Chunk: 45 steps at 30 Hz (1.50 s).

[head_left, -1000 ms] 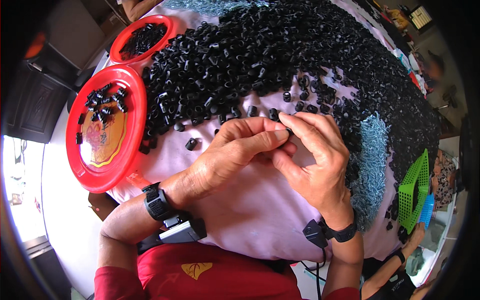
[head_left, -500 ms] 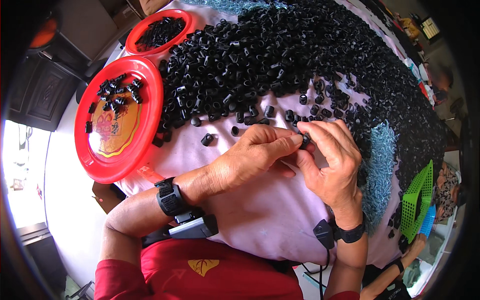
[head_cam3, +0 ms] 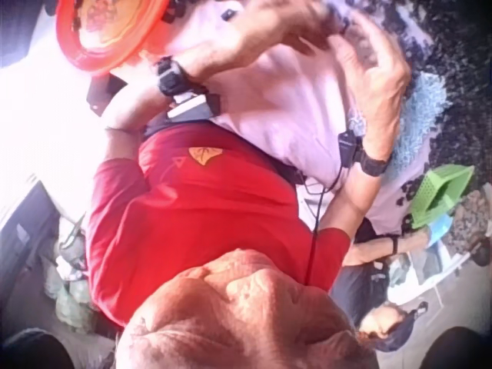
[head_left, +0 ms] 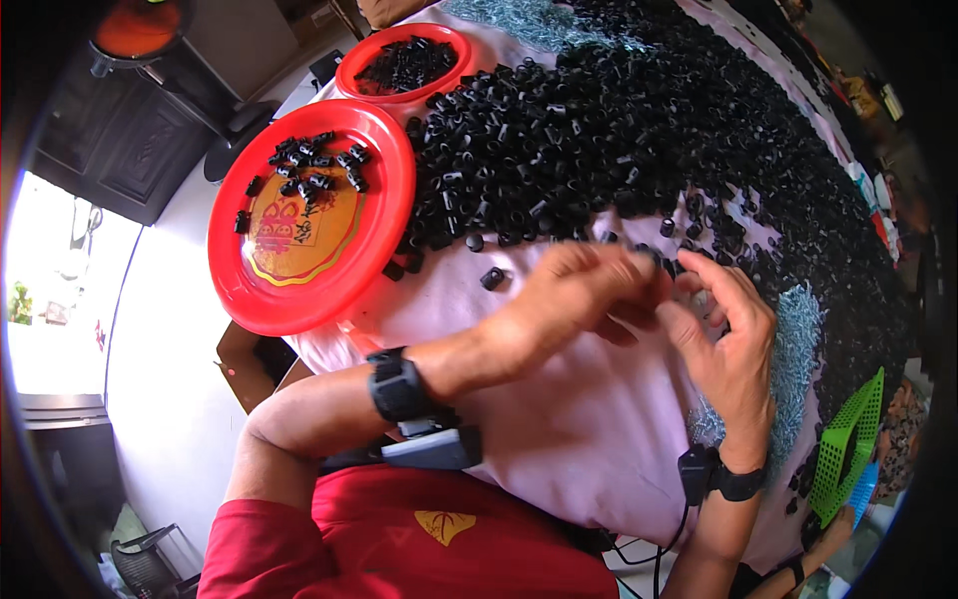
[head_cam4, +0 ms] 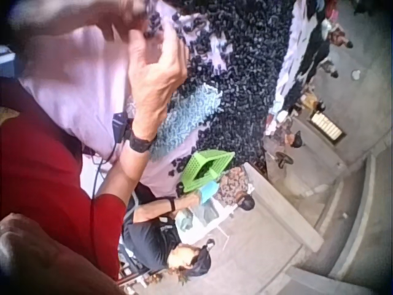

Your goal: Sorting and inspecting small black plastic components on a table.

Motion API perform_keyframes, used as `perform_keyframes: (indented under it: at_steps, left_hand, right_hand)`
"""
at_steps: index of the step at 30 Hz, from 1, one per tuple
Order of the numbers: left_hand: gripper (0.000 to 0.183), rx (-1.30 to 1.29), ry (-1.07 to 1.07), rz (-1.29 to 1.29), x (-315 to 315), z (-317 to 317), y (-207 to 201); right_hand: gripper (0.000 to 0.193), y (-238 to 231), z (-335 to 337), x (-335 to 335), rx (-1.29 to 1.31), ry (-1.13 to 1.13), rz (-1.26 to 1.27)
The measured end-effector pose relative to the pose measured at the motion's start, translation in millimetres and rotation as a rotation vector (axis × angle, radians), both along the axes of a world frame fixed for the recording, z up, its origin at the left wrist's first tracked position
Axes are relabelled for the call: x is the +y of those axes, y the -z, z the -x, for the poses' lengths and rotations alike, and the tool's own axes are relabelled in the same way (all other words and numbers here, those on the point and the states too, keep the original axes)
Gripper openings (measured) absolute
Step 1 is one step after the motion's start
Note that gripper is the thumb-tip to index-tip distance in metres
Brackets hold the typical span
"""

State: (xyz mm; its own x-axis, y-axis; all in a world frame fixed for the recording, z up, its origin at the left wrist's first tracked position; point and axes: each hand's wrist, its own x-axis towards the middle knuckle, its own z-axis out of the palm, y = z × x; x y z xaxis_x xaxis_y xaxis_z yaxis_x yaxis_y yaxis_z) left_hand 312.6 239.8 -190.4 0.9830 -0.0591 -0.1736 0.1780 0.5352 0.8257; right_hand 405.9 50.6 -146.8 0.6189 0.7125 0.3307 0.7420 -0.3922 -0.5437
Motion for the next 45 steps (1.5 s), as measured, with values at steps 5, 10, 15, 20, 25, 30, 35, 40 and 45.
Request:
perform_keyframes:
  at_steps: [5,10,15,20,25,30,35,40,45]
  left_hand:
    - [0.038,-0.12,-0.382,0.151,63,23,-9]
    - [0.036,-0.154,-0.636,0.529,147,65,2]
    - [0.037,-0.074,-0.715,0.586,144,72,-10]
    - [0.031,0.03,-0.136,0.263,89,47,-17]
    - [0.038,0.085,0.119,-0.326,17,12,-27]
    - [0.022,-0.397,0.378,-0.82,-55,-7,-33]
    - [0.035,-0.801,0.235,-1.39,-95,-29,11]
    - [0.039,-0.779,0.089,-1.431,-86,-44,15]
    - [0.046,-1.115,0.321,-1.362,-119,-36,25]
  right_hand:
    - [0.022,16,-15,-12,0.136,-0.118,0.14]
    - [0.023,16,-24,-14,-0.269,-0.046,-0.032]
    - [0.024,-17,-26,-38,-0.028,0.234,0.377]
    - [0.023,-8,-28,-54,0.063,0.138,0.395]
    - [0.016,-24,-28,-54,0.114,0.205,0.257]
    - [0.016,-6,-41,-59,0.11,0.145,0.414]
    - [0.02,-13,-45,-67,0.144,0.244,0.309]
    - [0.025,-11,-52,-75,0.036,0.263,0.235]
    - [0.022,-18,-45,-72,0.112,0.307,0.117]
